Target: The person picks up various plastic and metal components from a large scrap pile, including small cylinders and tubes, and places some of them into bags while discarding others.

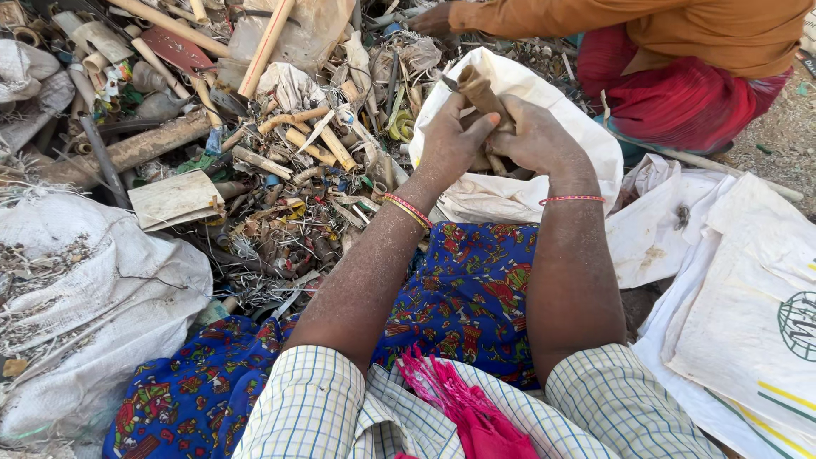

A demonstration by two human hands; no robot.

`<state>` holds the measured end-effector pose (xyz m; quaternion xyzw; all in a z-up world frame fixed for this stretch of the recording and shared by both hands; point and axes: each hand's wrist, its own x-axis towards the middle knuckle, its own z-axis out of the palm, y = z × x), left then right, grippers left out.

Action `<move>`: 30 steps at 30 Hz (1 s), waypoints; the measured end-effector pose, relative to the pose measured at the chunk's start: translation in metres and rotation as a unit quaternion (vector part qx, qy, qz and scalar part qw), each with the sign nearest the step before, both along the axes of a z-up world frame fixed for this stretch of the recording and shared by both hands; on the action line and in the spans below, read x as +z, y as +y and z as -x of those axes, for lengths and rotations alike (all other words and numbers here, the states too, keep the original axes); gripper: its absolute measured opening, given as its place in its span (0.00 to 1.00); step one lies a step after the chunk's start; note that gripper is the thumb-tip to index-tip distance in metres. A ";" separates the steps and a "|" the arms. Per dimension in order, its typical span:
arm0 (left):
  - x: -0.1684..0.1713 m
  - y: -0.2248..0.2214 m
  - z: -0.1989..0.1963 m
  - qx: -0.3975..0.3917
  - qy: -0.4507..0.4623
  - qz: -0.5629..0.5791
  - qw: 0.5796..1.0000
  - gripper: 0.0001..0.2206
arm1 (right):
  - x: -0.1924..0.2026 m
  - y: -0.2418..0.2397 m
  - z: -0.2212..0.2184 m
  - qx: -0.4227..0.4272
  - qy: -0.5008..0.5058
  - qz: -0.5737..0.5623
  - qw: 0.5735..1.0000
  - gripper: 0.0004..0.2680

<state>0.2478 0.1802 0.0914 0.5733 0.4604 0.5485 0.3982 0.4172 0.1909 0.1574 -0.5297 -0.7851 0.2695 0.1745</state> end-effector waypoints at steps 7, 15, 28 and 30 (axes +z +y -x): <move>0.011 -0.019 0.013 0.276 0.207 -0.101 0.933 0.21 | 0.017 -0.007 -0.012 -0.033 0.022 0.000 0.999 0.19; 0.019 -0.010 0.018 0.042 0.033 0.048 0.997 0.17 | 0.026 -0.014 -0.022 0.026 0.076 0.031 0.996 0.16; 0.021 -0.020 0.020 -0.030 -0.189 0.071 0.979 0.16 | -0.014 0.020 -0.041 -0.130 0.148 -0.178 0.964 0.12; 0.030 -0.025 0.031 -0.042 -0.227 0.105 0.967 0.15 | -0.011 0.021 -0.045 -0.182 0.258 -0.043 0.948 0.13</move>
